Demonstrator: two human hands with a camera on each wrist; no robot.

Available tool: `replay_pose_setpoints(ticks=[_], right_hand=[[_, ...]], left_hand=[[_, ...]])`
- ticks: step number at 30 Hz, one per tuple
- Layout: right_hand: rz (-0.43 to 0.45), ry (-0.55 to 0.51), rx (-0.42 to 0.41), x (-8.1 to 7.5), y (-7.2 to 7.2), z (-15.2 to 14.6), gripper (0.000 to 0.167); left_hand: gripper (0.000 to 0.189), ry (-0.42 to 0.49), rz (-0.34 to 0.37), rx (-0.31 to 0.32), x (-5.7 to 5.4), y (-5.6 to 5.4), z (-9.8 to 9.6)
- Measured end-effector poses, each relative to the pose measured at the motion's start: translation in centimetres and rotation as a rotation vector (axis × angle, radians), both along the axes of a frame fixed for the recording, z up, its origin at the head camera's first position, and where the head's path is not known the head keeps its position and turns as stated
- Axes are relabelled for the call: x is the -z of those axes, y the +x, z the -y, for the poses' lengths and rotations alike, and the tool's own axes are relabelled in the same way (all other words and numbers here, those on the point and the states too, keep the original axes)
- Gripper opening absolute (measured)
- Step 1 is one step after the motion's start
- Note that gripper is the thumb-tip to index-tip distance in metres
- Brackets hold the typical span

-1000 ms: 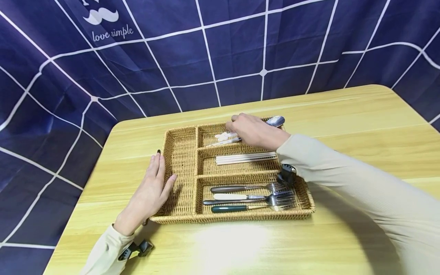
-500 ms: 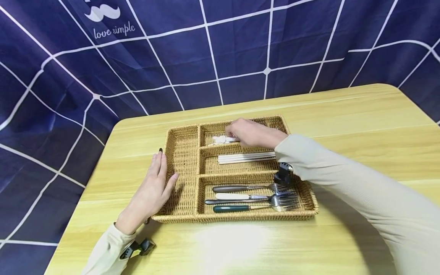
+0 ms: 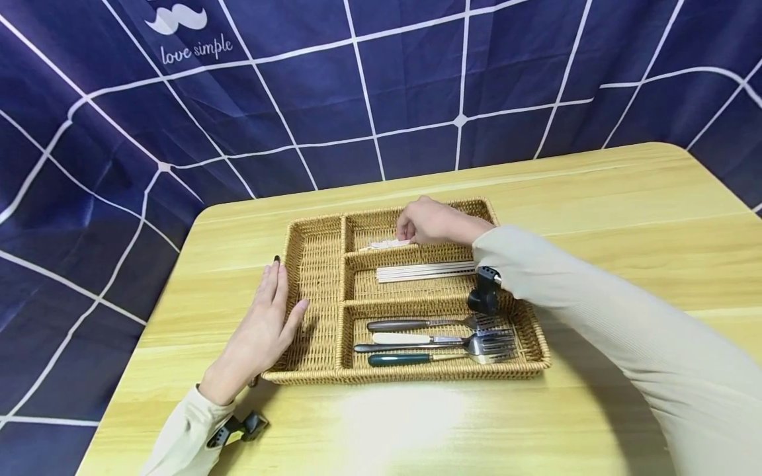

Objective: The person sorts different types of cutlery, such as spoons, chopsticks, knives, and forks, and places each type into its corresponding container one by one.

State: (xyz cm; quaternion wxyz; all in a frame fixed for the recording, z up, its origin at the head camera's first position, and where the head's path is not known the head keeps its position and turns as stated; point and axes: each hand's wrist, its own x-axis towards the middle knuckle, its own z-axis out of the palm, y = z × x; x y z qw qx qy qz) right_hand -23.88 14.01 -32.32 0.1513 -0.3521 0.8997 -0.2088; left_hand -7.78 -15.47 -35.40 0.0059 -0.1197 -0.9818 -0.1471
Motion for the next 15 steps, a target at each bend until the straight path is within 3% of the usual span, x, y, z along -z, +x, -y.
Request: replay_pose_setpoints(ticks=[10, 15], right_hand=[[-0.175, 0.008, 0.133, 0.97, 0.47, 0.23, 0.016], [-0.228, 0.000, 0.137, 0.95, 0.79, 0.10, 0.010]], left_hand=[[0.073, 0.001, -0.007, 0.000, -0.14, -0.01, -0.05], [0.074, 0.004, -0.003, -0.001, -0.18, 0.08, -0.09]])
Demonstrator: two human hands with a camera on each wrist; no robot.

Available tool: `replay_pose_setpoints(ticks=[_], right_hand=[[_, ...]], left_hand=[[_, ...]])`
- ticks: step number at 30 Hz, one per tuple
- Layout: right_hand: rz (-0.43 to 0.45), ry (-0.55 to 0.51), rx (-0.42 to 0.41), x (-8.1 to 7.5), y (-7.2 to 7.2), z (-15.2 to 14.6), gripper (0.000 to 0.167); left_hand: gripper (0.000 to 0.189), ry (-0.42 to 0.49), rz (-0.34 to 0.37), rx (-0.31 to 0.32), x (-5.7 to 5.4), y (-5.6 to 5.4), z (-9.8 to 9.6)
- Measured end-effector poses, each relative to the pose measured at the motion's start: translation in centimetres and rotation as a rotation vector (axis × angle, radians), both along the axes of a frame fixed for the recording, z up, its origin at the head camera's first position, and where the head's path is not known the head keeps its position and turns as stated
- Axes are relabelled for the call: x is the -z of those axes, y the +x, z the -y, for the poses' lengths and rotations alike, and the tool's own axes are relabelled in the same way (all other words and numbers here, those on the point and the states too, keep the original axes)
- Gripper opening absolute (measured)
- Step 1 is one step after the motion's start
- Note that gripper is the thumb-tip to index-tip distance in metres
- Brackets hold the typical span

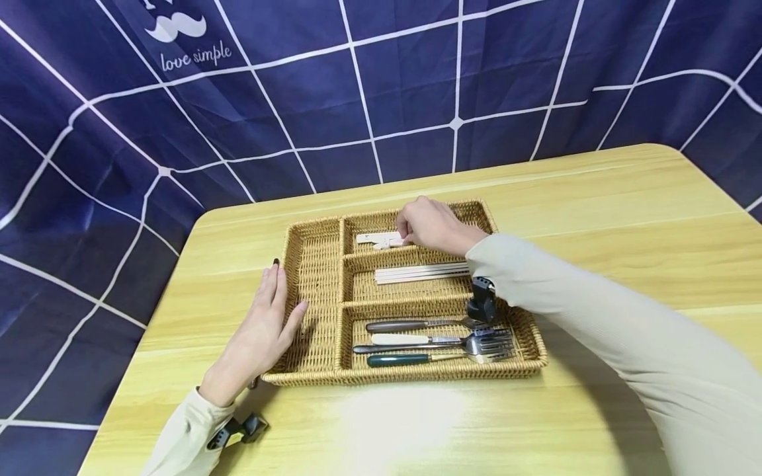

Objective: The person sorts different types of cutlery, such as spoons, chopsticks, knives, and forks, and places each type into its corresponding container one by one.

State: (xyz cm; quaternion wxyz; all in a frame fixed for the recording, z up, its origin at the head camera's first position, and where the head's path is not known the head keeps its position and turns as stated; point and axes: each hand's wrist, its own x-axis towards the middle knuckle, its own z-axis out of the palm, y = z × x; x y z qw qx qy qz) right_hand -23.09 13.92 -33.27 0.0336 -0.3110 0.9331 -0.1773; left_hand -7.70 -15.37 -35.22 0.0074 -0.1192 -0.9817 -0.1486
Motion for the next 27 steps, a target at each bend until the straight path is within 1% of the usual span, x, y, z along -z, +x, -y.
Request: replay_pose_setpoints(ticks=[5, 8, 13, 16, 19, 23, 27], right_hand=[[0.026, -0.016, 0.005, -0.2, 0.2, -0.4, 0.011], [0.004, -0.031, 0.016, -0.9, 0.2, -0.8, 0.013], [-0.113, -0.077, 0.026, -3.0, 0.1, -2.0, 0.011], [-0.184, -0.093, 0.033, -4.1, 0.3, -3.0, 0.009], [-0.245, -0.102, 0.029, -4.9, 0.9, -4.0, 0.009], [-0.293, -0.120, 0.026, -5.4, 2.0, -5.5, 0.011], [-0.326, -0.134, 0.068, -5.4, 3.5, -7.3, 0.009]], left_hand=[[0.074, 0.010, 0.002, -0.001, 0.0, 0.1, -0.1], [0.074, 0.015, 0.000, -0.002, 0.1, 0.1, -0.1], [0.073, 0.016, 0.002, -0.009, 0.0, 0.1, -0.1], [0.073, 0.014, 0.003, -0.010, -0.1, 0.1, -0.2], [0.073, 0.016, -0.002, -0.007, -0.1, 0.1, -0.1], [0.073, 0.020, -0.003, -0.012, -0.1, 0.1, -0.1], [0.074, 0.020, -0.006, -0.008, -0.2, 0.1, -0.2]])
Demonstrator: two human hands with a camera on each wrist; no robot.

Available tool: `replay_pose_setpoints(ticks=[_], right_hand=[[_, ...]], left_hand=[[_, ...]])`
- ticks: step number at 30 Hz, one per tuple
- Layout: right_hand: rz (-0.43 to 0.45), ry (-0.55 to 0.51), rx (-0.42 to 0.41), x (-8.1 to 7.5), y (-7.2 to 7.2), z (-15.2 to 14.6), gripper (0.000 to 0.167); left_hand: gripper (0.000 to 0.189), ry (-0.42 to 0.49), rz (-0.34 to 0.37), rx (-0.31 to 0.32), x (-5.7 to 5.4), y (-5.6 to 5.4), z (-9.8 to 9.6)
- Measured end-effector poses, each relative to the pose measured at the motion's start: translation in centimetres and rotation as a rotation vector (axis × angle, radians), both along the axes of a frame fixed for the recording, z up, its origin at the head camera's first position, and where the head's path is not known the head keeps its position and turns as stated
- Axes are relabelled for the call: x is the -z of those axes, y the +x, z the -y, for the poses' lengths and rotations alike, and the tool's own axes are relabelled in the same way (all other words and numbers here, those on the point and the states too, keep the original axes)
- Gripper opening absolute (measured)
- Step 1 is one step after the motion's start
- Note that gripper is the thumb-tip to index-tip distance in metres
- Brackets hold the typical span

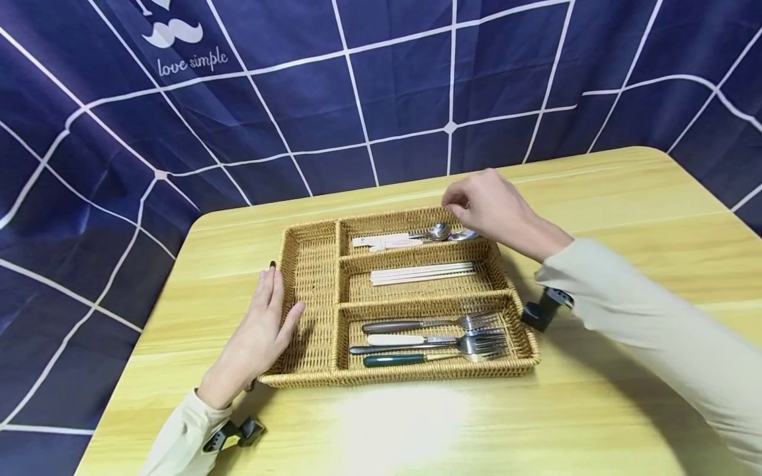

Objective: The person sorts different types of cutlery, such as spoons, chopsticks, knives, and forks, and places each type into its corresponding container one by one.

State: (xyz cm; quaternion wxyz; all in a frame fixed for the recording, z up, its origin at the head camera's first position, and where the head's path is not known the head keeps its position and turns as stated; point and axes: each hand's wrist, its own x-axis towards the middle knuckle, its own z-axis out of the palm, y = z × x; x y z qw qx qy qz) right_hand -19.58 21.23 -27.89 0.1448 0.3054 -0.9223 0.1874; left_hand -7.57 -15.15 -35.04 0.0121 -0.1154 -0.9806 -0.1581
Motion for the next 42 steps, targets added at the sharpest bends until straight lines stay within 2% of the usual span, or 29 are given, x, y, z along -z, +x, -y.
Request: replay_pose_setpoints(ticks=[7, 9, 12, 20, 22, 25, 27, 29, 36, 39, 42], right_hand=[[-0.096, -0.034, 0.092, 0.6, 3.0, -2.7, 0.013], [-0.093, -0.040, 0.122, 0.9, 3.8, -3.3, 0.015], [-0.058, -0.034, 0.154, 1.5, 5.1, -4.1, 0.019], [0.005, -0.056, 0.168, 4.0, 7.7, -4.8, 0.035], [0.056, -0.035, 0.161, 4.7, 8.5, -5.3, 0.043], [0.185, 0.010, 0.150, 5.4, 9.5, -5.7, 0.054], [0.257, 0.024, 0.139, 5.7, 9.9, -5.9, 0.058], [0.294, 0.032, 0.134, 6.0, 10.2, -5.9, 0.060], [0.319, 0.039, 0.127, 6.3, 10.8, -5.6, 0.062], [0.323, 0.038, 0.124, 6.3, 10.8, -5.4, 0.063], [0.344, 0.045, 0.131, 6.2, 10.7, -5.1, 0.064]], left_hand=[[0.073, 0.009, 0.000, 0.002, 0.0, 0.1, 0.1], [0.072, 0.010, 0.001, 0.003, 0.0, 0.1, 0.1], [0.072, 0.017, 0.001, 0.002, 0.0, 0.1, 0.1], [0.075, 0.051, 0.027, 0.010, -0.2, -0.1, 0.4], [0.074, 0.050, 0.026, 0.011, -0.3, -0.2, 0.4], [0.075, 0.051, 0.031, 0.012, -0.3, -0.3, 0.4], [0.075, 0.053, 0.035, 0.014, -0.3, -0.4, 0.4], [0.075, 0.058, 0.042, 0.014, -0.4, -0.4, 0.4], [0.068, 0.124, 0.068, 0.010, -0.8, -0.5, 1.1], [0.065, 0.131, 0.037, -0.013, -0.9, -0.3, 2.5], [0.061, 0.115, -0.037, -0.055, -0.9, 0.2, 4.3]])
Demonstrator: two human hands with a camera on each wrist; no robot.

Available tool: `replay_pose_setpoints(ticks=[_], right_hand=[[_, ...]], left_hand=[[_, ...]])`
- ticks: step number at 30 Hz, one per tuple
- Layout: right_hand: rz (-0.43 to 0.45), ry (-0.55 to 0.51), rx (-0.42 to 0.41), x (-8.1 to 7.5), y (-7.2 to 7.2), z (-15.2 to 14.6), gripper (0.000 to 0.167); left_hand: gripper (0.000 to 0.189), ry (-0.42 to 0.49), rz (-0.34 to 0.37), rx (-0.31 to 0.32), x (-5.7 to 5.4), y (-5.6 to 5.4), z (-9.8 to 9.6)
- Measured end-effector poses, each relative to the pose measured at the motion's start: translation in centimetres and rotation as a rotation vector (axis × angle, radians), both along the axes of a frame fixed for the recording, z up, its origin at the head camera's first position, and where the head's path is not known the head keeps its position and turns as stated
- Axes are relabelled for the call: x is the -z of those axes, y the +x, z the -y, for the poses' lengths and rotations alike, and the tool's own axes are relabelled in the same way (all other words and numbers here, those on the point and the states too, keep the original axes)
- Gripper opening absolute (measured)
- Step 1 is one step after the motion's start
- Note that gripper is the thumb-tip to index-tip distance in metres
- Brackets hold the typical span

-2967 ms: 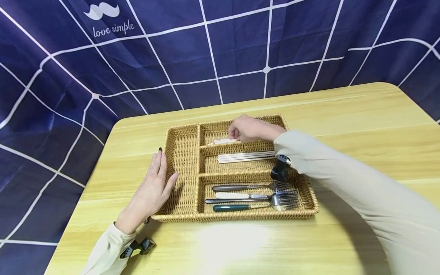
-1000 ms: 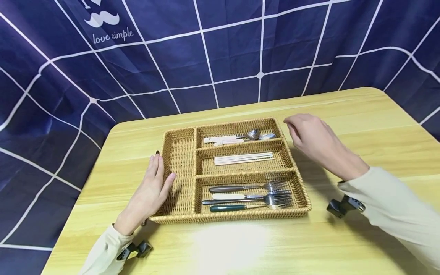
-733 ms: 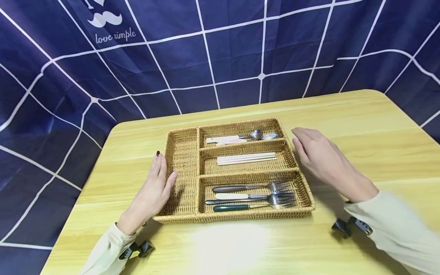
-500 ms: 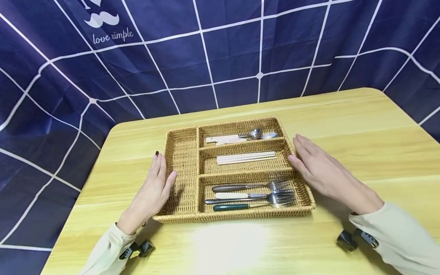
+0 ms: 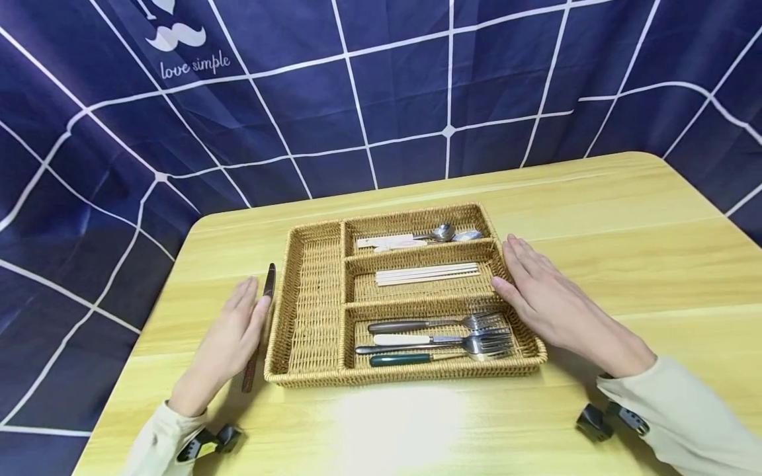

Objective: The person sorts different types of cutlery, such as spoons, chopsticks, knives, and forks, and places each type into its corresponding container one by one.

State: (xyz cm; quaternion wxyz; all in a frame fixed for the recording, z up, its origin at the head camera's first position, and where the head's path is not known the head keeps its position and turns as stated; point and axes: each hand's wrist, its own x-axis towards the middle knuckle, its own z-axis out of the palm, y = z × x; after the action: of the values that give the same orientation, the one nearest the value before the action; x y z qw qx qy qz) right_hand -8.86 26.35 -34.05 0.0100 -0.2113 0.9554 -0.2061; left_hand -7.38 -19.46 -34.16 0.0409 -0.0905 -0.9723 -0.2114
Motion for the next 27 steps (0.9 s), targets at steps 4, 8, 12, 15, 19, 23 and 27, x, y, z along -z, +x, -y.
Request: replay_pose_setpoints(ticks=[4, 8, 12, 15, 19, 23, 27], right_hand=[[0.018, 0.012, 0.012, -0.1, -0.1, 0.1, 0.065], [0.018, 0.015, 0.015, -0.1, -0.2, 0.2, 0.065], [0.019, 0.012, 0.018, -0.1, -0.1, 0.3, 0.066], [0.033, -0.006, 0.018, 0.0, -0.2, 0.4, 0.066], [0.037, -0.021, 0.022, 0.1, -0.1, 0.5, 0.066], [-0.004, 0.010, 0.024, 0.1, 0.0, 0.7, 0.066], [-0.051, 0.072, 0.025, 0.3, 0.0, 0.8, 0.066]], left_hand=[[0.046, -0.038, -0.068, -0.065, 0.3, 0.9, 1.8], [0.032, -0.105, -0.081, -0.099, 0.7, 1.6, 2.4], [0.033, -0.215, 0.011, -0.116, 1.1, 1.9, 2.3], [0.036, -0.284, 0.130, -0.134, 1.3, 2.0, 2.0], [0.039, -0.323, 0.207, -0.145, 1.4, 2.0, 1.7], [0.042, -0.323, 0.218, -0.161, 1.7, 1.9, 1.5], [0.041, -0.309, 0.232, -0.184, 2.2, 1.9, 1.3]])
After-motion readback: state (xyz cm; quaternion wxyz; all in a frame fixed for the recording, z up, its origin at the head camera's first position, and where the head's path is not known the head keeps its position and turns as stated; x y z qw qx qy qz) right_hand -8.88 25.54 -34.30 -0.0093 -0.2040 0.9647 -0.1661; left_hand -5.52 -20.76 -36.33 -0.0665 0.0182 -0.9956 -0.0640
